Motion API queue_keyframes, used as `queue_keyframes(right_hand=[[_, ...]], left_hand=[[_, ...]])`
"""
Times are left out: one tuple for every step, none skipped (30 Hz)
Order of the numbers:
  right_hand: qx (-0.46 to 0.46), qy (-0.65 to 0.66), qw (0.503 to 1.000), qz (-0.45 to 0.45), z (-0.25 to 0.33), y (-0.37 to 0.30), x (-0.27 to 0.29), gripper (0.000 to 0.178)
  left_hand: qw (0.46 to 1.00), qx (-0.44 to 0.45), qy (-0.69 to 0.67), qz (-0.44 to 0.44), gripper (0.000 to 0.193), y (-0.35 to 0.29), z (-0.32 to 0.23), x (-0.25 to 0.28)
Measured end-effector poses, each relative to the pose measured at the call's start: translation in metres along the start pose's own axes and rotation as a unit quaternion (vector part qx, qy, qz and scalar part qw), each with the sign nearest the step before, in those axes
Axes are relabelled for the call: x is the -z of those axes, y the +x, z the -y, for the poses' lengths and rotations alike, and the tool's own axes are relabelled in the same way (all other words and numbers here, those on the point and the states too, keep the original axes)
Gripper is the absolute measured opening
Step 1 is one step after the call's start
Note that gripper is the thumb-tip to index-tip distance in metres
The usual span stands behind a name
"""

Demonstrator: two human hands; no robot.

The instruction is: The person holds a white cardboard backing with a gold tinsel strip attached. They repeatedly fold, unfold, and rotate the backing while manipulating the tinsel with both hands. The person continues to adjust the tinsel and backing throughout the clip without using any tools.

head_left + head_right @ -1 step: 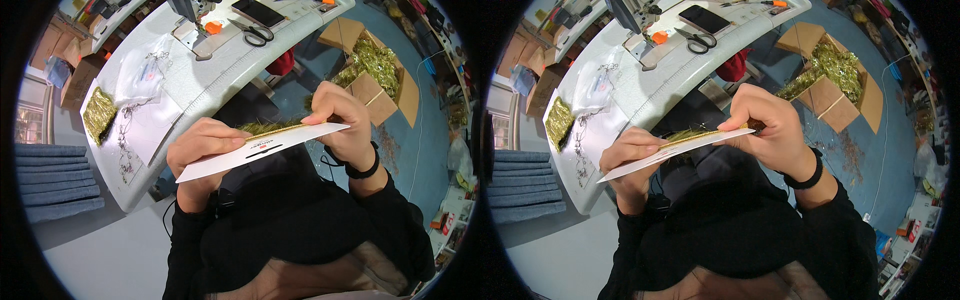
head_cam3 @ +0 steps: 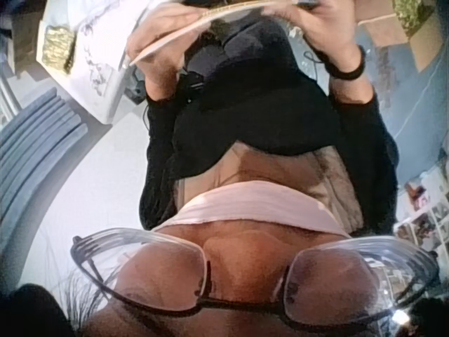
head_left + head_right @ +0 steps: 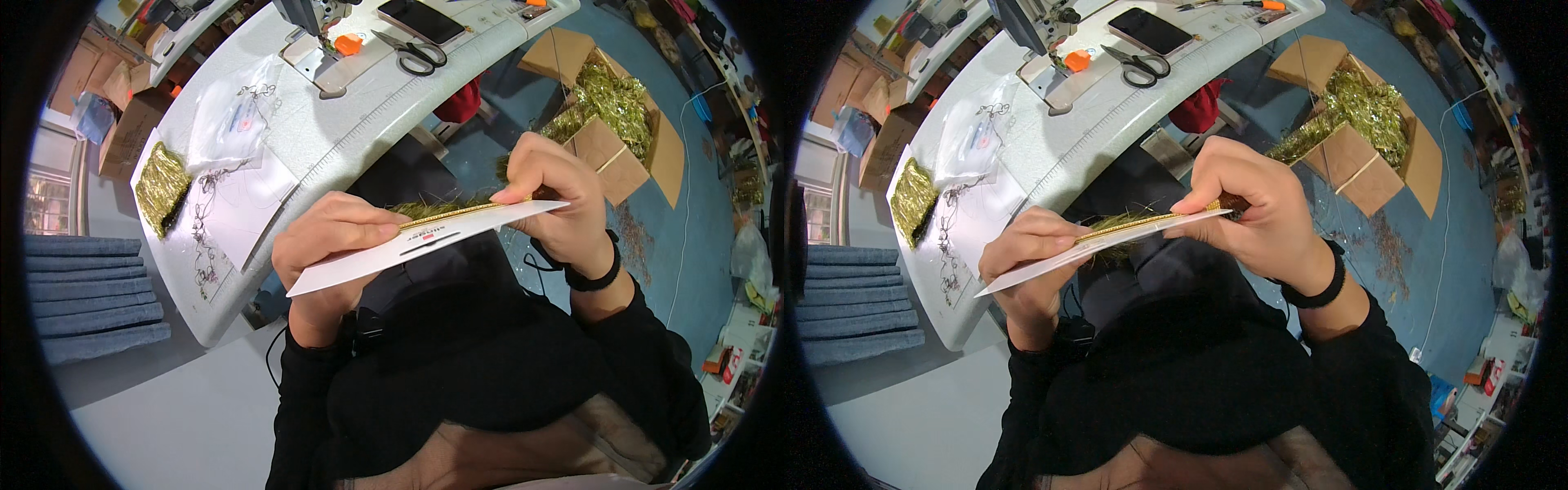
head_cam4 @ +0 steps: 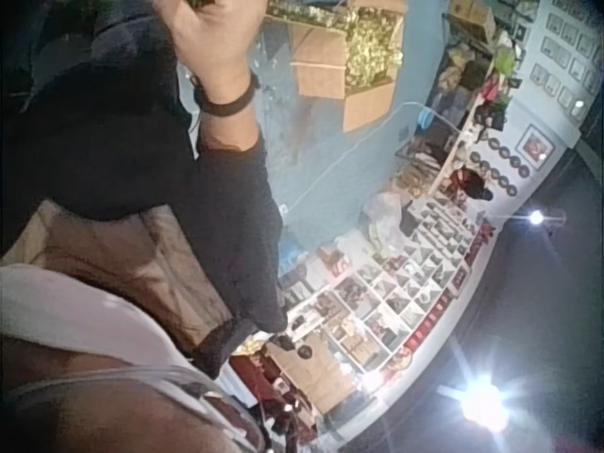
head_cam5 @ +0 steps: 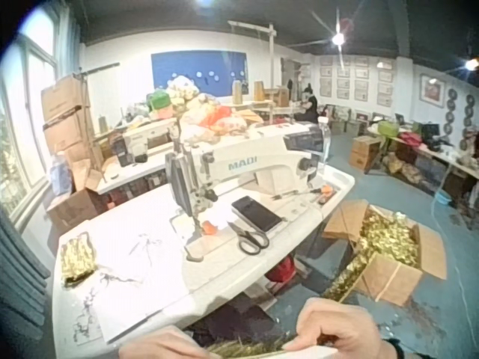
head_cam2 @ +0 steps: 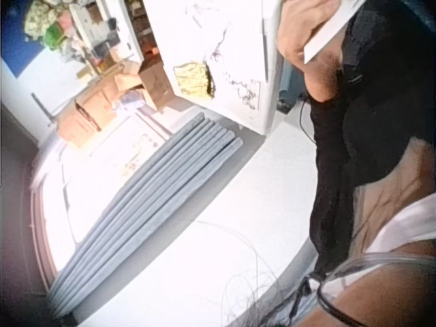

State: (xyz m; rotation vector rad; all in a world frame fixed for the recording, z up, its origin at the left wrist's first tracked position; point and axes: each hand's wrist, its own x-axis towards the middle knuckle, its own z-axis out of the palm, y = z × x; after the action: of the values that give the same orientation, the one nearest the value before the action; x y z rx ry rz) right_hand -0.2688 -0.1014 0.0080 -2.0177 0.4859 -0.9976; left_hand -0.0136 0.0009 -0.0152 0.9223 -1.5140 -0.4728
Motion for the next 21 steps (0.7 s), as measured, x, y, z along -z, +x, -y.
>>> queue_keyframes(right_hand=[[-0.002, 0.001, 1.0, 0.015, 0.0, 0.0, 0.001, 0.015], [-0.005, 0.002, 1.0, 0.03, -0.001, 0.001, 0.002, 0.015], [-0.023, -0.002, 0.999, 0.049, 0.0, 0.0, 0.002, 0.016], [-0.041, 0.02, 0.997, 0.058, 0.0, 0.0, 0.003, 0.016], [-0.075, 0.038, 0.994, 0.071, 0.001, -0.001, 0.004, 0.016], [-0.105, 0.057, 0.989, 0.085, 0.002, -0.003, 0.005, 0.017], [-0.114, 0.066, 0.987, 0.093, 0.001, -0.003, 0.005, 0.017], [-0.117, 0.076, 0.985, 0.104, 0.001, -0.002, 0.006, 0.017], [-0.121, 0.085, 0.983, 0.114, 0.0, -0.003, 0.006, 0.017], [-0.135, 0.104, 0.979, 0.113, 0.0, -0.003, 0.006, 0.018], [-0.149, 0.124, 0.975, 0.112, 0.001, -0.004, 0.007, 0.019], [-0.162, 0.143, 0.97, 0.111, 0.001, -0.004, 0.008, 0.022], [-0.167, 0.134, 0.97, 0.114, 0.002, -0.004, 0.009, 0.022], [-0.172, 0.127, 0.97, 0.116, 0.002, -0.005, 0.009, 0.022], [-0.175, 0.119, 0.97, 0.118, 0.001, -0.005, 0.01, 0.023], [-0.171, 0.125, 0.971, 0.108, 0.001, -0.005, 0.009, 0.023], [-0.166, 0.131, 0.972, 0.098, -0.001, -0.006, 0.008, 0.024], [-0.162, 0.137, 0.973, 0.089, -0.002, -0.006, 0.007, 0.024], [-0.166, 0.15, 0.971, 0.085, -0.004, -0.007, 0.006, 0.021], [-0.168, 0.162, 0.969, 0.082, -0.006, -0.007, 0.005, 0.019], [-0.167, 0.174, 0.967, 0.078, -0.007, -0.007, 0.005, 0.018]], left_hand=[[1.0, 0.007, -0.007, -0.007, 0.012, 0.001, -0.001, -0.001], [1.0, 0.014, -0.013, -0.012, 0.012, 0.001, -0.003, -0.001], [0.999, 0.035, -0.007, -0.012, 0.013, 0.002, -0.005, 0.0], [0.998, 0.066, -0.001, -0.013, 0.013, 0.002, -0.008, 0.001], [0.995, 0.104, 0.01, -0.007, 0.013, 0.002, -0.012, 0.003], [0.991, 0.136, 0.016, -0.006, 0.013, 0.001, -0.015, 0.004], [0.99, 0.14, 0.016, -0.015, 0.014, 0.001, -0.015, 0.003], [0.988, 0.152, 0.006, -0.02, 0.014, 0.001, -0.016, 0.002], [0.987, 0.158, -0.008, -0.03, 0.014, 0.001, -0.016, 0.001], [0.985, 0.165, -0.022, -0.039, 0.015, 0.0, -0.016, 0.0], [0.984, 0.173, -0.027, -0.042, 0.015, -0.001, -0.016, -0.001], [0.982, 0.181, -0.033, -0.045, 0.016, -0.001, -0.015, -0.001], [0.98, 0.19, -0.038, -0.048, 0.016, -0.002, -0.015, -0.002], [0.98, 0.189, -0.042, -0.044, 0.017, -0.002, -0.014, -0.002], [0.98, 0.188, -0.046, -0.04, 0.018, -0.003, -0.013, -0.002], [0.98, 0.185, -0.058, -0.04, 0.019, -0.003, -0.013, -0.002], [0.978, 0.195, -0.059, -0.042, 0.021, -0.004, -0.013, -0.003], [0.976, 0.203, -0.068, -0.048, 0.022, -0.004, -0.012, -0.004], [0.973, 0.211, -0.077, -0.054, 0.024, -0.005, -0.013, -0.004], [0.969, 0.222, -0.091, -0.06, 0.026, -0.006, -0.012, -0.005], [0.964, 0.233, -0.106, -0.067, 0.027, -0.007, -0.012, -0.006]])
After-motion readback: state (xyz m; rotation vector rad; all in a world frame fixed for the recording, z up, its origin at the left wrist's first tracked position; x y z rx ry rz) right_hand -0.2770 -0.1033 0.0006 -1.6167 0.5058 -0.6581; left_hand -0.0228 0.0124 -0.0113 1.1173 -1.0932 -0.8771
